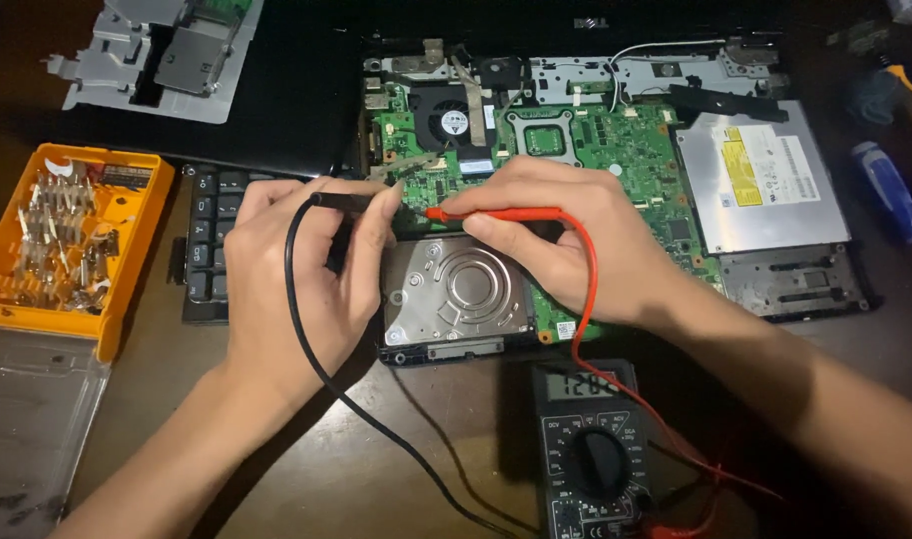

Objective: Using a digital multimeter to measure voltage and test components on a disassembled laptop motherboard.

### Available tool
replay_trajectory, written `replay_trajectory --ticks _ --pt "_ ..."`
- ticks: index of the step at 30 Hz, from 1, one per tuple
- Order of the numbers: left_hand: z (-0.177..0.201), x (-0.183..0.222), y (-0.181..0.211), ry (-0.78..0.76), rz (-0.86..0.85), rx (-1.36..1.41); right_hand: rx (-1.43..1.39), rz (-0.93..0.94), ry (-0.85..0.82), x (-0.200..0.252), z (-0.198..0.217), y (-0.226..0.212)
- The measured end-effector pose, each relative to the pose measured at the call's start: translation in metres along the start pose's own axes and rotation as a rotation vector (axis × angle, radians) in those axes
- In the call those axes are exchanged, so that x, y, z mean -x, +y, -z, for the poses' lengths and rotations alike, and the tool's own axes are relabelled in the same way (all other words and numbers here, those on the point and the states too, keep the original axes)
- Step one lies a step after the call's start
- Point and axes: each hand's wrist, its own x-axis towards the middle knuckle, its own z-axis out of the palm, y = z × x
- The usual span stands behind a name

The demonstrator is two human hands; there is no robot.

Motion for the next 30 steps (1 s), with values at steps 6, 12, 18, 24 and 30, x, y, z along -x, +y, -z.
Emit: replay_trajectory --ticks 6,12,18,24,30 --pt "0.0022 -0.0019 0.0009 0.011 0.001 -0.028 -0.049 -0.184 0.046 -0.0027 0.0066 0.0044" --pt "0.0052 -0.0023 0.0016 0.006 0.071 -0.044 -0.034 -0.185 0.028 -0.0044 0.0084 0.0031" --pt "0.0064 -0.0031 0.0019 -0.024 0.108 -0.071 -0.058 -0.161 0.018 -0.0043 0.008 0.002" --pt "0.0081 -0.0048 0.0006 -0.05 0.12 -0.044 -0.067 -0.147 0.007 -0.0039 0.0069 0.0016" --pt "0.0074 -0.0044 -0.0009 -0.052 0.117 -0.03 -0.054 -0.156 -0.024 -0.0049 0.0098 0.003"
